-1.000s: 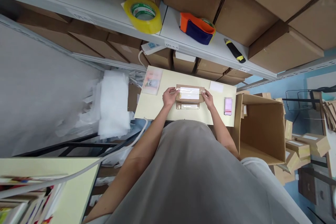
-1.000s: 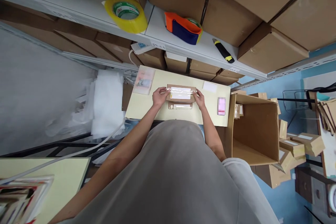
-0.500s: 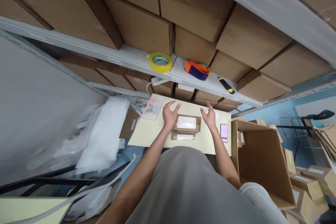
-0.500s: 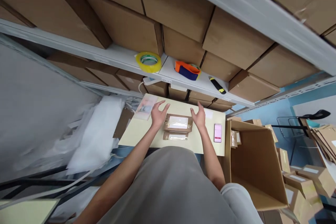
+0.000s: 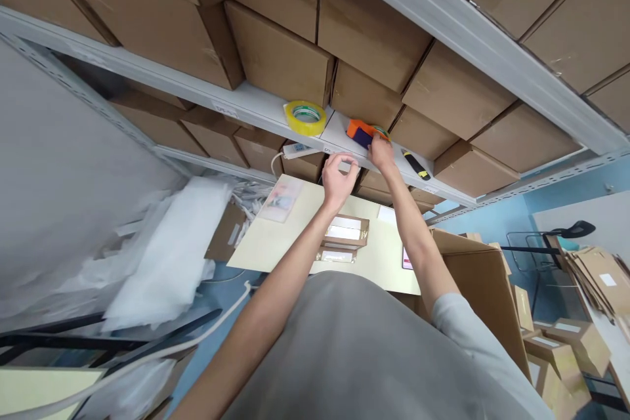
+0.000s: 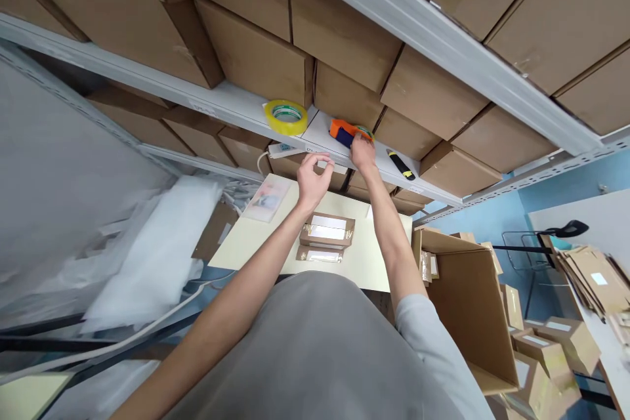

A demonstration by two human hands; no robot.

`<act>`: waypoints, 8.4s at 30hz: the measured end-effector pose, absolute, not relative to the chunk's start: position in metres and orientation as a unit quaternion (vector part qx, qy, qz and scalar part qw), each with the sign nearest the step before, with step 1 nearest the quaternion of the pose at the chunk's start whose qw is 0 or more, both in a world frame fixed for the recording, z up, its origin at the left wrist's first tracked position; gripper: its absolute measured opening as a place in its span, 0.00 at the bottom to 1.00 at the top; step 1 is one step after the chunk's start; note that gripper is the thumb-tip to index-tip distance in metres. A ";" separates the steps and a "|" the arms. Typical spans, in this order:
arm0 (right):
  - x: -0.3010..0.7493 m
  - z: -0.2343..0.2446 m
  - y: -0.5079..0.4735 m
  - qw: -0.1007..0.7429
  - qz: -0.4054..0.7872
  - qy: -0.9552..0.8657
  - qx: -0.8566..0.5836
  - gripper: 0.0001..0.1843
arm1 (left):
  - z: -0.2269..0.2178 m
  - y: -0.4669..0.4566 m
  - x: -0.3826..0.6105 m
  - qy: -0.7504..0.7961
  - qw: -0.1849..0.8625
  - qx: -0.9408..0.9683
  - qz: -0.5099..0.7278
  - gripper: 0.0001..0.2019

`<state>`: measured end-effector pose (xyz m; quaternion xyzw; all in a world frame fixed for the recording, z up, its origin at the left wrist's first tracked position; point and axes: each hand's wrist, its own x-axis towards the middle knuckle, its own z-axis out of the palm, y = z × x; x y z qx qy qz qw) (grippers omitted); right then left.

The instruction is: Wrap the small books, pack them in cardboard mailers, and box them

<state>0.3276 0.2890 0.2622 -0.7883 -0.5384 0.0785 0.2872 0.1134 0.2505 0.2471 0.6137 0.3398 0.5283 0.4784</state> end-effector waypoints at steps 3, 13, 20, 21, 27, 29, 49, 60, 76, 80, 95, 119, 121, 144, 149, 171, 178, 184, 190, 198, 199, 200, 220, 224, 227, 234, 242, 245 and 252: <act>0.310 0.262 0.247 0.349 0.113 -0.513 -0.776 0.27 | 0.235 0.231 0.092 0.330 0.512 0.602 0.516 0.04; 0.162 0.221 0.060 0.587 0.389 -0.347 -0.620 0.30 | 0.201 0.141 0.011 0.382 0.634 0.538 0.403 0.10; 0.137 0.213 0.035 0.626 0.415 -0.297 -0.590 0.31 | 0.207 0.117 -0.005 0.355 0.601 0.584 0.415 0.13; 0.136 0.213 0.034 0.630 0.415 -0.294 -0.586 0.31 | 0.208 0.115 -0.006 0.352 0.599 0.588 0.416 0.13; 0.128 0.204 0.029 0.633 0.422 -0.303 -0.574 0.35 | 0.215 0.110 -0.014 0.329 0.585 0.637 0.379 0.13; 0.127 0.199 0.028 0.624 0.431 -0.306 -0.576 0.38 | 0.215 0.111 -0.017 0.317 0.575 0.659 0.367 0.12; 0.126 0.196 0.016 0.596 0.364 -0.349 -0.625 0.35 | 0.224 0.121 -0.022 0.323 0.548 0.709 0.305 0.10; 0.101 0.205 0.036 0.565 0.333 -0.371 -0.657 0.34 | 0.230 0.148 -0.047 0.324 0.585 0.690 0.278 0.12; 0.065 0.238 0.051 0.534 0.305 -0.315 -0.723 0.36 | 0.221 0.179 -0.064 0.262 0.642 0.663 0.283 0.13; 0.056 0.236 0.049 0.531 0.299 -0.299 -0.734 0.36 | 0.214 0.178 -0.066 0.250 0.648 0.660 0.286 0.13; 0.064 0.226 0.029 0.556 0.297 -0.270 -0.728 0.39 | 0.209 0.163 -0.053 0.242 0.654 0.668 0.259 0.12; 0.259 0.170 -0.078 0.399 0.270 -0.526 -0.701 0.27 | 0.260 0.115 0.080 0.266 0.529 0.773 0.226 0.11; 0.271 0.165 -0.081 0.385 0.258 -0.547 -0.697 0.27 | 0.259 0.110 0.084 0.266 0.515 0.783 0.223 0.10; 0.282 0.219 -0.082 0.203 0.136 -0.684 -0.687 0.18 | 0.264 0.117 0.055 0.140 0.371 0.885 0.244 0.10; 0.265 0.222 -0.072 0.197 0.141 -0.685 -0.687 0.17 | 0.259 0.112 0.037 0.167 0.388 0.870 0.253 0.09; 0.272 0.280 0.065 -0.078 0.542 -0.468 -0.693 0.37 | 0.102 0.237 -0.061 0.505 0.695 0.493 0.139 0.08; 0.276 0.250 0.111 -0.087 0.559 -0.426 -0.706 0.39 | 0.070 0.243 -0.043 0.516 0.696 0.470 0.167 0.08; 0.275 0.227 0.112 -0.113 0.566 -0.396 -0.714 0.33 | 0.040 0.241 -0.032 0.522 0.703 0.461 0.142 0.08; 0.273 0.221 0.115 -0.129 0.563 -0.386 -0.719 0.30 | 0.016 0.236 -0.024 0.534 0.696 0.461 0.136 0.08; 0.267 0.220 0.124 -0.133 0.567 -0.409 -0.703 0.25 | 0.003 0.223 -0.002 0.564 0.699 0.426 0.109 0.02; 0.267 0.219 0.124 -0.137 0.565 -0.415 -0.700 0.25 | 0.004 0.220 0.001 0.562 0.703 0.421 0.111 0.02; 0.267 0.218 0.124 -0.140 0.563 -0.418 -0.699 0.24 | 0.005 0.217 0.004 0.559 0.707 0.417 0.113 0.02; 0.277 0.199 0.121 -0.154 0.521 -0.499 -0.675 0.29 | 0.028 0.192 0.011 0.651 0.548 0.502 0.156 0.12; 0.279 0.195 0.120 -0.156 0.522 -0.508 -0.667 0.29 | 0.050 0.182 0.015 0.623 0.557 0.527 0.157 0.13; 0.281 0.194 0.118 -0.153 0.522 -0.513 -0.664 0.29 | 0.058 0.174 0.021 0.636 0.529 0.543 0.146 0.14; 0.284 0.189 0.119 -0.139 0.526 -0.520 -0.659 0.30 | 0.053 0.172 0.032 0.665 0.521 0.506 0.170 0.12; 0.285 0.184 0.120 -0.137 0.510 -0.544 -0.652 0.25 | 0.049 0.168 0.034 0.682 0.481 0.520 0.184 0.07; 0.285 0.185 0.119 -0.135 0.508 -0.547 -0.651 0.25 | 0.049 0.167 0.035 0.682 0.476 0.524 0.186 0.08; 0.287 0.182 0.119 -0.122 0.512 -0.548 -0.650 0.25 | 0.048 0.164 0.036 0.677 0.457 0.544 0.189 0.09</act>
